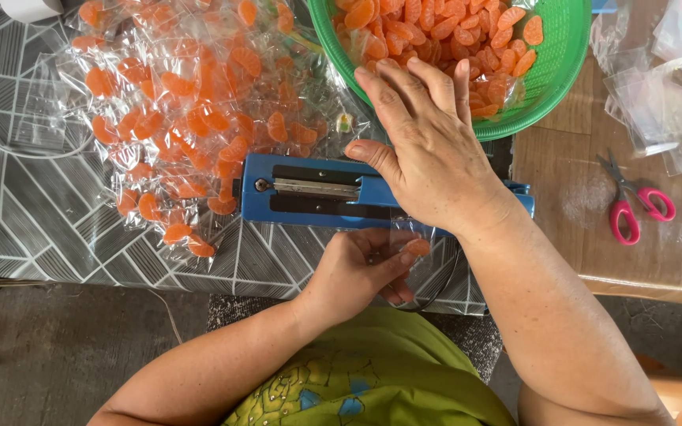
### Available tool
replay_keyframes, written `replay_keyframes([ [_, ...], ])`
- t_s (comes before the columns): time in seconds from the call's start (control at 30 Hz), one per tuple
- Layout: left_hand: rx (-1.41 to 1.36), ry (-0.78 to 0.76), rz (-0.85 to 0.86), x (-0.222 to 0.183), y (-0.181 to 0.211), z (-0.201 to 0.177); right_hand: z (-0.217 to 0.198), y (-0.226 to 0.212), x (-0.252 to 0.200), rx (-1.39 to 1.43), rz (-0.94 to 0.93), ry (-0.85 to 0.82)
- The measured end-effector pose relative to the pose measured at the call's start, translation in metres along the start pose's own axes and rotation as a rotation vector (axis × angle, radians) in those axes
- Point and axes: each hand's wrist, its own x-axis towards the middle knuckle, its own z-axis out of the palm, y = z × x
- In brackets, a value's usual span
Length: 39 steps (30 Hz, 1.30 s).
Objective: Individually wrapping and sealing orange candies using a heat sealer
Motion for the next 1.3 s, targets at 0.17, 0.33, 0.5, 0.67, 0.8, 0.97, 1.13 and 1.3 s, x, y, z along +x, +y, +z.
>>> replay_keyframes([
  [0.17,-0.016,-0.024,-0.051,0.001,-0.005,-0.004,-0.002,-0.004,0.002,0.020,0.033,-0.025],
  [0.33,0.084,-0.036,-0.108,0.001,-0.003,-0.008,0.002,-0.003,-0.002,-0.046,0.052,0.015],
  [0.5,0.050,-0.059,-0.089,0.005,-0.007,-0.008,0.001,-0.004,-0.002,-0.067,0.061,0.052],
  [0.67,0.069,-0.041,-0.124,0.006,-0.007,-0.008,0.001,-0.004,-0.002,-0.073,0.063,0.054],
  [0.8,0.069,-0.039,-0.144,0.007,-0.006,-0.008,0.000,-0.005,-0.001,-0.084,0.058,0.059],
  [0.97,0.082,-0.057,-0.119,0.010,-0.011,-0.011,0.002,-0.003,-0.001,-0.085,0.066,0.046],
  [1.13,0.073,-0.070,-0.129,0.008,-0.007,-0.013,0.002,-0.004,-0.002,-0.087,0.059,0.042],
  [1.3,0.060,-0.075,-0.154,0.008,-0.004,-0.015,0.001,-0.003,-0.001,-0.055,0.060,0.039],
])
